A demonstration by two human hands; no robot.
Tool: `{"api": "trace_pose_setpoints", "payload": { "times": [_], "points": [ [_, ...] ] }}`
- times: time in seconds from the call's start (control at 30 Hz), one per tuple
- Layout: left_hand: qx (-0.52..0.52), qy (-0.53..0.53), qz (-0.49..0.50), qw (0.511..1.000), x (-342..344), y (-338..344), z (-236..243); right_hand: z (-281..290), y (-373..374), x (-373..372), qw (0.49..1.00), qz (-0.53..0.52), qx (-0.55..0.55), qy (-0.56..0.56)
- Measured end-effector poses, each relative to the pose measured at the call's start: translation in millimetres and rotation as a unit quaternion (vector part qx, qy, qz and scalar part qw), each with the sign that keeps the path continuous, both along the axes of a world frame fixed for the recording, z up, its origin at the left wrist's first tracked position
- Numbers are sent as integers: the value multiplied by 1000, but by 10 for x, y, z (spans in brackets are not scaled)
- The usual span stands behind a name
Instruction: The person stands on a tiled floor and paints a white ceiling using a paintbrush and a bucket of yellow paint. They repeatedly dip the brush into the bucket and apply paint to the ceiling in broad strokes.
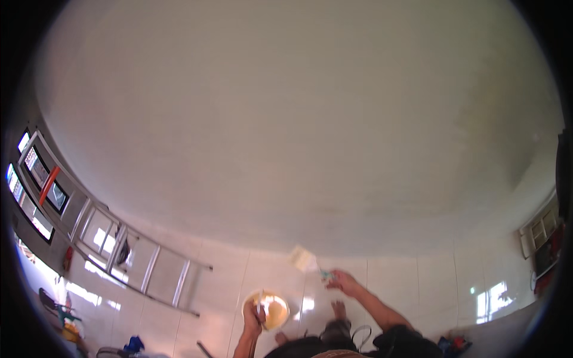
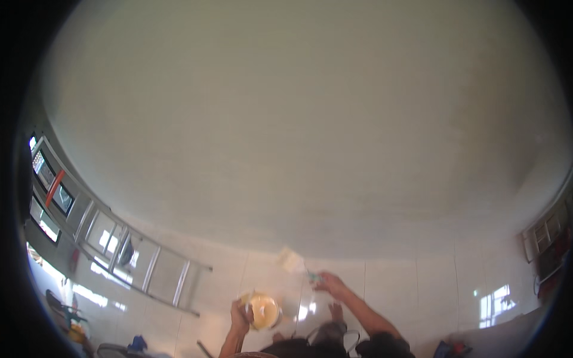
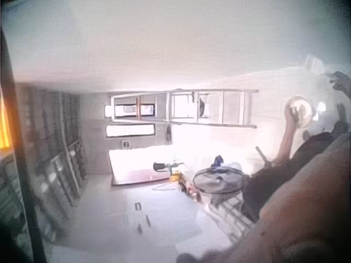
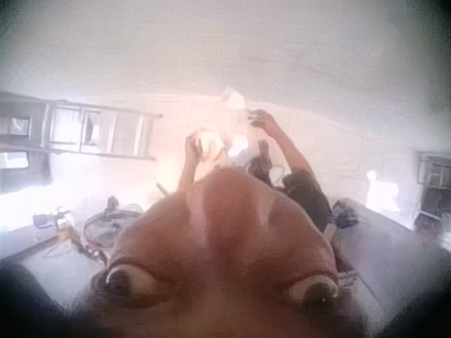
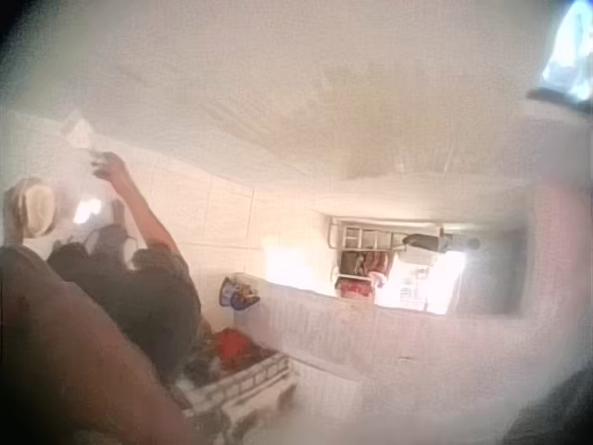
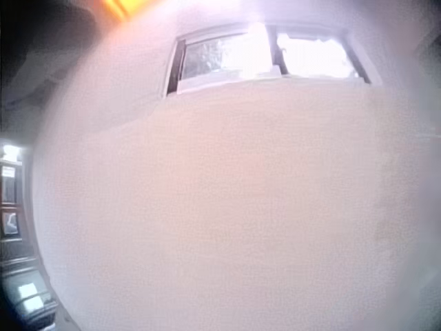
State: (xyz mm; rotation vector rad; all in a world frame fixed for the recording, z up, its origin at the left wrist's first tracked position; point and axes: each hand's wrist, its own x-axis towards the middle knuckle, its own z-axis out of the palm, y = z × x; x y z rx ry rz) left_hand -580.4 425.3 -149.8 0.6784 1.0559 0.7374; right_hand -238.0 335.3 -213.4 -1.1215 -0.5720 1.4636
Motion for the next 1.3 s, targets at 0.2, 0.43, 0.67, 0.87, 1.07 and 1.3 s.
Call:
{"api": "trace_pose_setpoints", "payload": {
  "times": [0.2, 0.43, 0.67, 0.87, 1.07, 1.3],
  "points": [
    [-60, -35, -136, 988, -132, 490, 240, 233, -303, -343, 989, -117, 2, 91],
    [-75, -48, -162, 983, -507, 294, 266, 507, -860, -1018, 983, -161, 28, 79],
    [-55, -19, -127, 990, -653, 552, 96, 678, -575, -1330, 985, -165, -13, 40],
    [-93, 23, -123, 988, -887, 799, -362, 153, -605, -1799, 969, -218, -26, 114],
    [-114, 32, -129, 985, -951, 950, -1045, -449, -682, -2005, 952, -266, -48, 147],
    [-105, 14, -144, 984, -956, 1055, -1686, -644, -650, -2310, 928, -329, -41, 169]
  ]
}}
